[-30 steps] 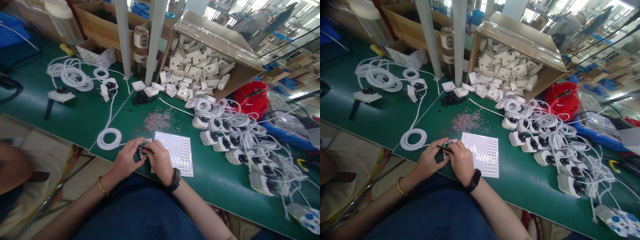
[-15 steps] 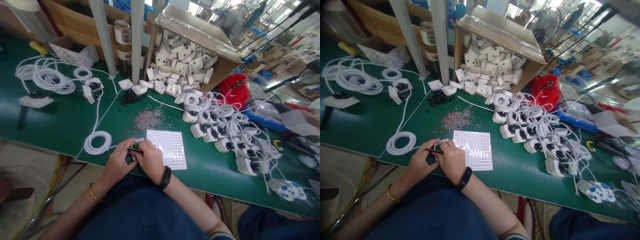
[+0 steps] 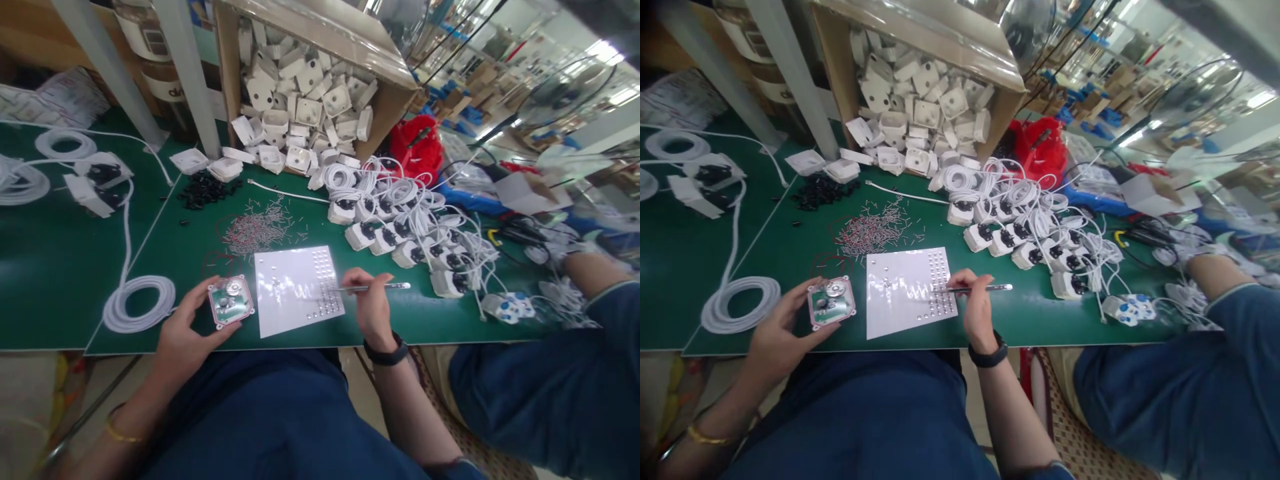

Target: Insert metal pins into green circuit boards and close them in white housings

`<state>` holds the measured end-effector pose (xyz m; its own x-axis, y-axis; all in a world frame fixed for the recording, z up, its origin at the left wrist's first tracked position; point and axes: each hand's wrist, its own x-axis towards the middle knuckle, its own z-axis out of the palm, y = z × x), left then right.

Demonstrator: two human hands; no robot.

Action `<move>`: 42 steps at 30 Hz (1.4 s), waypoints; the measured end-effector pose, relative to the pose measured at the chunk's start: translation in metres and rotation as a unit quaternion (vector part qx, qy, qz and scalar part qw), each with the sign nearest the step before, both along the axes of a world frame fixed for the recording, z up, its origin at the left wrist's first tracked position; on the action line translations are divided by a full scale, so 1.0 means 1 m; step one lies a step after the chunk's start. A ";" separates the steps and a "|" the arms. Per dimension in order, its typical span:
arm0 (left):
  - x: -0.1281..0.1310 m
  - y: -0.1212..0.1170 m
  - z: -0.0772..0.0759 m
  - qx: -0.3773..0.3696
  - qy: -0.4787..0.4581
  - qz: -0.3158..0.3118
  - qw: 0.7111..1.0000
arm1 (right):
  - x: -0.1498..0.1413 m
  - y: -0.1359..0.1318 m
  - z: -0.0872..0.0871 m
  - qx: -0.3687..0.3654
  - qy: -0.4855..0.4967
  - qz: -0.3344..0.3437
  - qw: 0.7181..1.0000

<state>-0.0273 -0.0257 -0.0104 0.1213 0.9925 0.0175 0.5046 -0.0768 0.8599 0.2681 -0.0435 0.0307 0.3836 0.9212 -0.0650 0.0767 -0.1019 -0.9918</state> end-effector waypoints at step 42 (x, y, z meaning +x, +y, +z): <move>0.031 0.012 0.003 -0.065 -0.166 -0.053 0.983 | 0.005 -0.034 -0.044 -0.076 0.101 -0.050 0.991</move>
